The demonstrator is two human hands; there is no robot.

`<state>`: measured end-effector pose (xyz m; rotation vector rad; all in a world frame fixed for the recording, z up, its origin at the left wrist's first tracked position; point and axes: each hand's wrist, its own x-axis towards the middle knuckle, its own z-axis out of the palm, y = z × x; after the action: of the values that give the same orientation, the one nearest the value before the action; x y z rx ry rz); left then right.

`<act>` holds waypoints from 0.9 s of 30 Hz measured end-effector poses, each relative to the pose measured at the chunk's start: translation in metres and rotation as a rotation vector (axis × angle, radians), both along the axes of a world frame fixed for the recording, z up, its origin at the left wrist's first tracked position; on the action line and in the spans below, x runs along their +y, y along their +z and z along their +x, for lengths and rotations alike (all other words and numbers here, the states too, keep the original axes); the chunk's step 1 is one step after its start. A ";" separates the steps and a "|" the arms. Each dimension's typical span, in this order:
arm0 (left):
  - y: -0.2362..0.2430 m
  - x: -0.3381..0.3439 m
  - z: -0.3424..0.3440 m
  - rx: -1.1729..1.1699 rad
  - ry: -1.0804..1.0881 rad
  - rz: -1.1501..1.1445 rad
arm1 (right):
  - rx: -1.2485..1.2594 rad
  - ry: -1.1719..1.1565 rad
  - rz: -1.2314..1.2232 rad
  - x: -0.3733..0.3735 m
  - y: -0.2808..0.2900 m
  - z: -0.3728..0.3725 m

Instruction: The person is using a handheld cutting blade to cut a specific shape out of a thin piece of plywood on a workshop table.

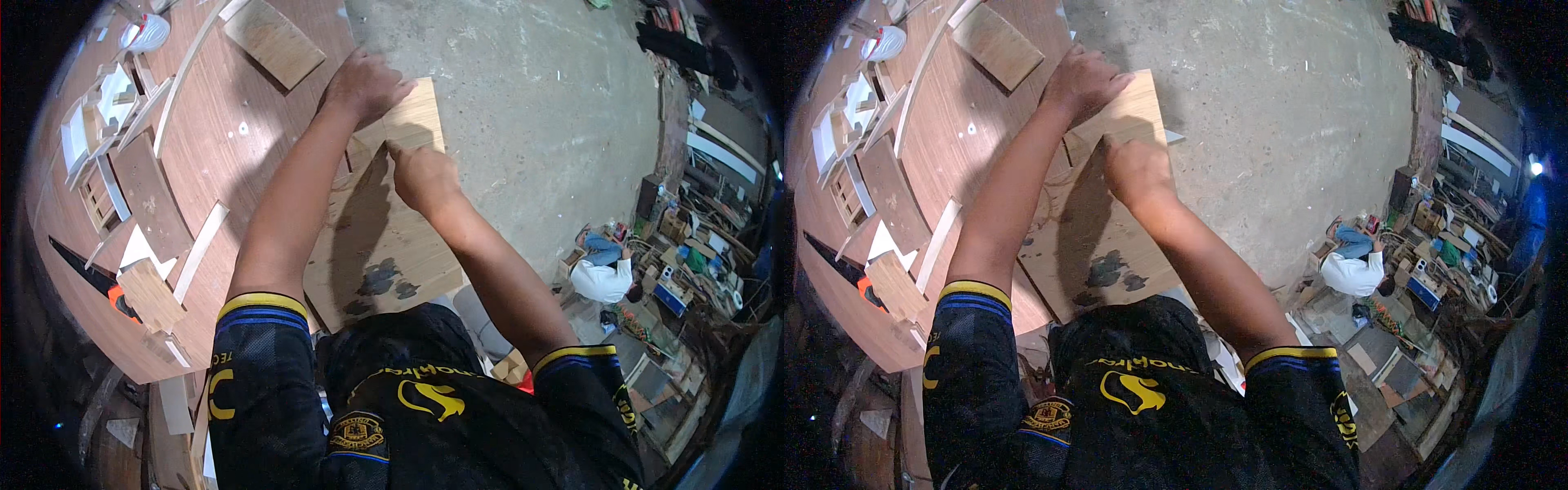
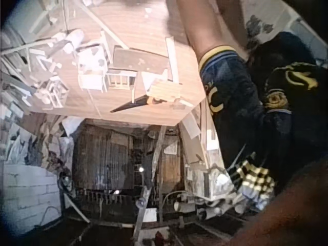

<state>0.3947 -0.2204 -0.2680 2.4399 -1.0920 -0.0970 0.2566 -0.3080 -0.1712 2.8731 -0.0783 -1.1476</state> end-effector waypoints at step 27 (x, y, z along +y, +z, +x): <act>0.018 0.051 -0.210 -0.003 0.497 -0.078 | -0.122 -0.220 0.518 -0.018 0.026 -0.019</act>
<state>0.1845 -0.1697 -0.2501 2.5603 -0.4537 0.1065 0.2371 -0.3264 -0.1451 3.4670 -0.1201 -1.1680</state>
